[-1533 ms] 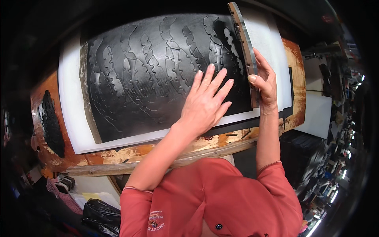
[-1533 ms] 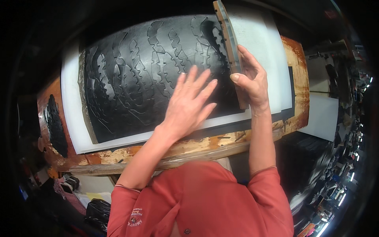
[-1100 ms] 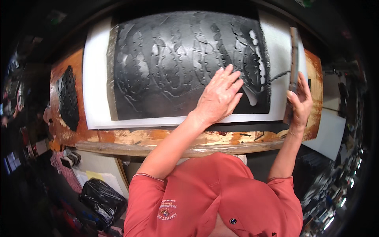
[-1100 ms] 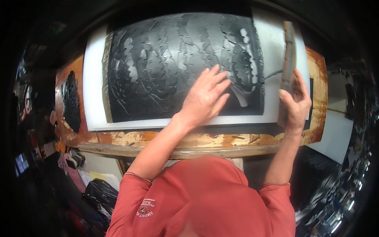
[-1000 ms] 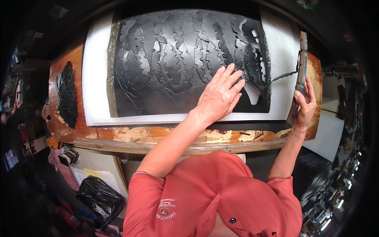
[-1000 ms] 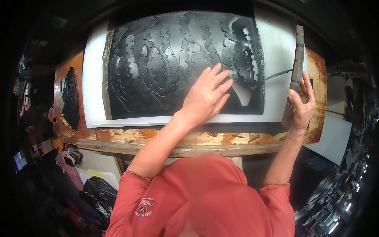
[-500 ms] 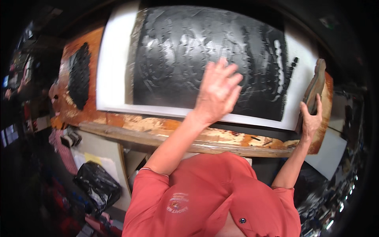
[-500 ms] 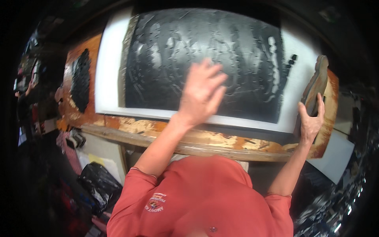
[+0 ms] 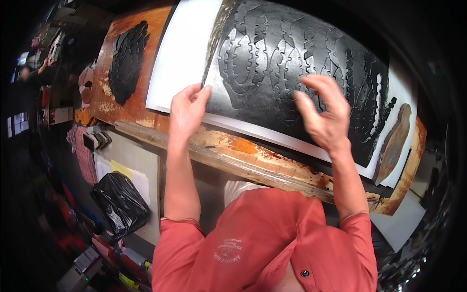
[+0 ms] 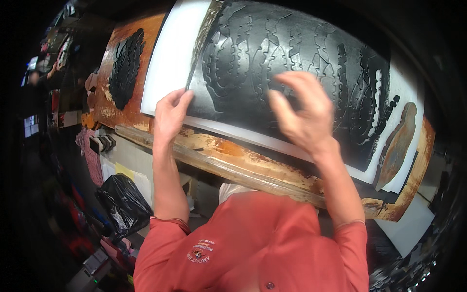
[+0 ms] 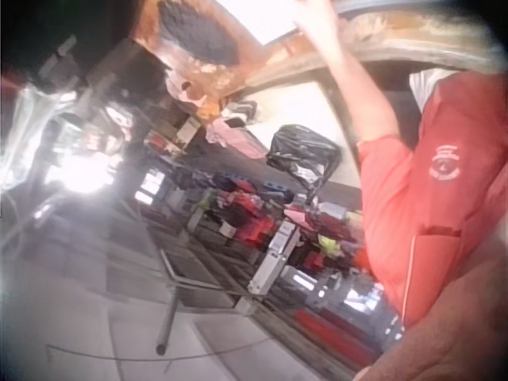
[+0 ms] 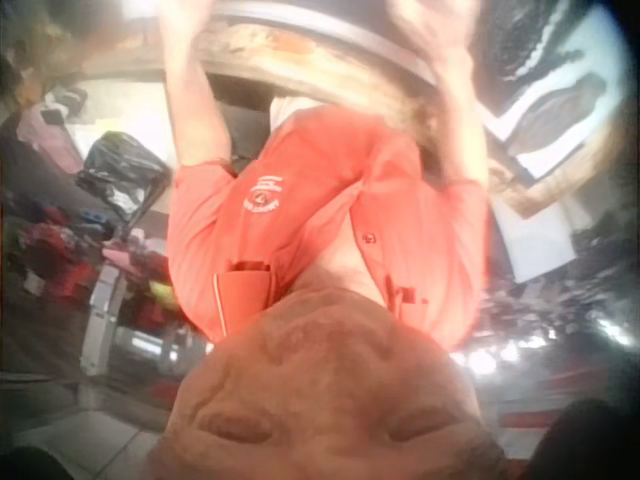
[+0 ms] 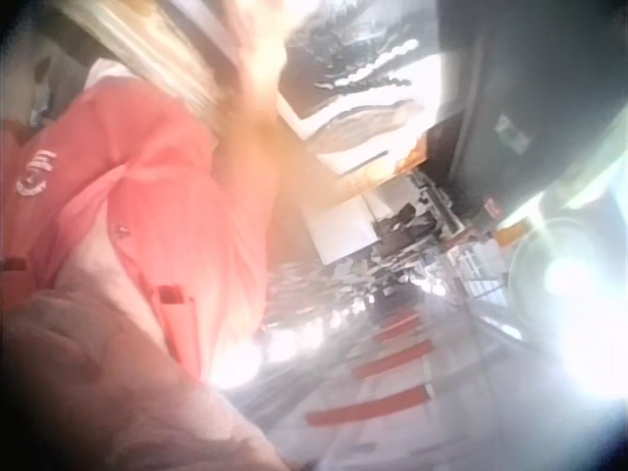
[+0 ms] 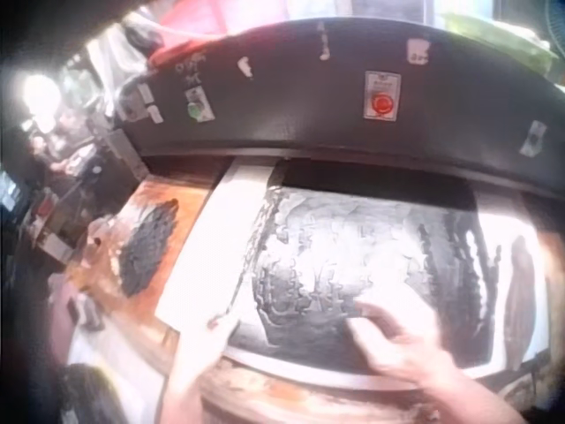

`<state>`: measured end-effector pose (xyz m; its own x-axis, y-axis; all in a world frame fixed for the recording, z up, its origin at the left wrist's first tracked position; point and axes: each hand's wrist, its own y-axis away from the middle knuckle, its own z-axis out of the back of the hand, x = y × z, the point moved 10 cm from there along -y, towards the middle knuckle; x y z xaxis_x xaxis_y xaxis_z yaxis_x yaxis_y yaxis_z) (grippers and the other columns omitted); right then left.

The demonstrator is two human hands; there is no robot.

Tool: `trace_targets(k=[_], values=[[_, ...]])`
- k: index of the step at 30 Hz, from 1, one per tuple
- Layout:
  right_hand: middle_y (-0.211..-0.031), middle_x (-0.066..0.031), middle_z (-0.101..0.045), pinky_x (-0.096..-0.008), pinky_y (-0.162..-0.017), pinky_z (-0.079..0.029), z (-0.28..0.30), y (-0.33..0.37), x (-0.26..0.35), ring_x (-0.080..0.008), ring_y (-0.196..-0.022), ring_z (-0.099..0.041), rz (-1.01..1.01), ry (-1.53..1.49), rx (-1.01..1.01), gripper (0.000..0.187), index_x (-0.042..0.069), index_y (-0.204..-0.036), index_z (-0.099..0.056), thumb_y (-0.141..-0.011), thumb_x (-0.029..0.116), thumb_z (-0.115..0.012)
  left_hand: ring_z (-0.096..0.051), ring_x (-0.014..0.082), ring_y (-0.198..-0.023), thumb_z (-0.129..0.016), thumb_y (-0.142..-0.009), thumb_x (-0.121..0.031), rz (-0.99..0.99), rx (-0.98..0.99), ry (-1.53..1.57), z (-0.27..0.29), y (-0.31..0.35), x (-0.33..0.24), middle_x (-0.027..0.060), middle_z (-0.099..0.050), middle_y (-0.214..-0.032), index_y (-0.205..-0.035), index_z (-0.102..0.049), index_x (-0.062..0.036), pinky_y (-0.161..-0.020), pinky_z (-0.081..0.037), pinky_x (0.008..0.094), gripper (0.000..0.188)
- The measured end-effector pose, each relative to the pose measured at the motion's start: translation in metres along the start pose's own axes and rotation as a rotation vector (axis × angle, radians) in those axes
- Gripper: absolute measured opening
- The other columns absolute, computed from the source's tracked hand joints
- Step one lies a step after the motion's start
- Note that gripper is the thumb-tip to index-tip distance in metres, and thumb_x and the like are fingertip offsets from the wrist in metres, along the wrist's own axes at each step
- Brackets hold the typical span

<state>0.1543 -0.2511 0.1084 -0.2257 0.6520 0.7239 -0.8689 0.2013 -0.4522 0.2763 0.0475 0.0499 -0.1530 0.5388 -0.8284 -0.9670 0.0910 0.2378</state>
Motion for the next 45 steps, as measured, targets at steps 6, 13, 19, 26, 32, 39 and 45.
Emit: trace_targets(k=[6,13,19,26,32,39,45], values=[[-0.109,-0.0193,-0.072,-0.0442,-0.091,-0.057,-0.117,-0.030,0.037,-0.0364,-0.102,-0.068,0.062,0.058,0.195,0.045,-0.004,-0.119,-0.072,-0.087,0.025,-0.085,-0.054,0.0068,-0.069,-0.070,-0.105,-0.028,0.130,0.203,0.315,-0.020,0.002,0.016,-0.0028,-0.064,-0.076,-0.097,-0.076,0.0004,-0.062,-0.045,0.0280,0.030],[-0.095,-0.0132,-0.069,-0.0442,-0.083,-0.056,-0.124,-0.034,0.036,-0.0339,-0.093,-0.066,-0.070,-0.011,0.154,0.045,-0.005,-0.112,-0.073,-0.089,0.033,-0.082,-0.070,0.0275,-0.119,-0.054,-0.111,-0.017,0.177,0.419,1.243,-0.067,0.009,-0.006,0.0188,-0.071,-0.130,-0.138,-0.060,0.0069,-0.106,-0.057,0.0426,0.037],[-0.086,-0.0046,-0.074,-0.0297,-0.077,-0.053,-0.109,-0.032,-0.022,-0.0112,-0.081,-0.066,-0.442,-0.293,0.099,0.033,-0.003,-0.110,-0.077,-0.109,0.027,-0.062,-0.073,0.0264,-0.111,-0.057,-0.110,-0.014,0.063,0.314,0.998,-0.054,0.013,0.007,0.0194,-0.074,-0.125,-0.133,-0.066,0.0059,-0.102,-0.057,0.0397,0.032],[-0.090,0.0057,-0.068,-0.0241,-0.079,-0.048,-0.095,-0.014,-0.055,-0.0046,-0.086,-0.057,-0.536,-0.593,-0.068,0.031,-0.002,-0.113,-0.078,-0.107,0.028,-0.070,-0.072,0.0193,-0.103,-0.069,-0.103,-0.008,-0.398,-0.328,0.056,0.021,0.026,-0.043,0.0165,-0.076,-0.117,-0.130,-0.071,0.0067,-0.093,-0.057,0.0324,0.031],[-0.097,0.0035,-0.073,-0.0239,-0.083,-0.049,-0.108,-0.019,-0.050,-0.0050,-0.092,-0.060,-0.542,-0.739,0.028,0.028,0.000,-0.114,-0.079,-0.105,0.027,-0.074,-0.071,0.0216,-0.112,-0.081,-0.096,-0.012,-0.237,0.042,0.362,-0.075,0.012,-0.066,0.0180,-0.068,-0.131,-0.140,-0.064,0.0093,-0.096,-0.060,0.0319,0.052],[-0.098,0.0016,-0.076,-0.0240,-0.081,-0.052,-0.117,-0.026,-0.052,-0.0056,-0.089,-0.062,-0.512,-0.711,0.193,0.029,-0.001,-0.114,-0.079,-0.105,0.025,-0.073,-0.073,0.0222,-0.104,-0.086,-0.089,-0.009,-0.352,-0.071,0.321,-0.076,0.003,-0.050,0.0165,-0.068,-0.126,-0.135,-0.067,0.0084,-0.090,-0.063,0.0325,0.053],[-0.099,-0.0019,-0.079,-0.0247,-0.084,-0.054,-0.122,-0.019,-0.045,-0.0064,-0.091,-0.066,-0.457,-0.644,0.158,0.025,-0.002,-0.113,-0.079,-0.106,0.020,-0.070,-0.077,0.0233,-0.094,-0.080,-0.089,-0.003,-0.392,-0.141,0.330,-0.071,0.007,-0.052,0.0214,-0.070,-0.116,-0.129,-0.066,0.0128,-0.081,-0.065,0.0324,0.045]])
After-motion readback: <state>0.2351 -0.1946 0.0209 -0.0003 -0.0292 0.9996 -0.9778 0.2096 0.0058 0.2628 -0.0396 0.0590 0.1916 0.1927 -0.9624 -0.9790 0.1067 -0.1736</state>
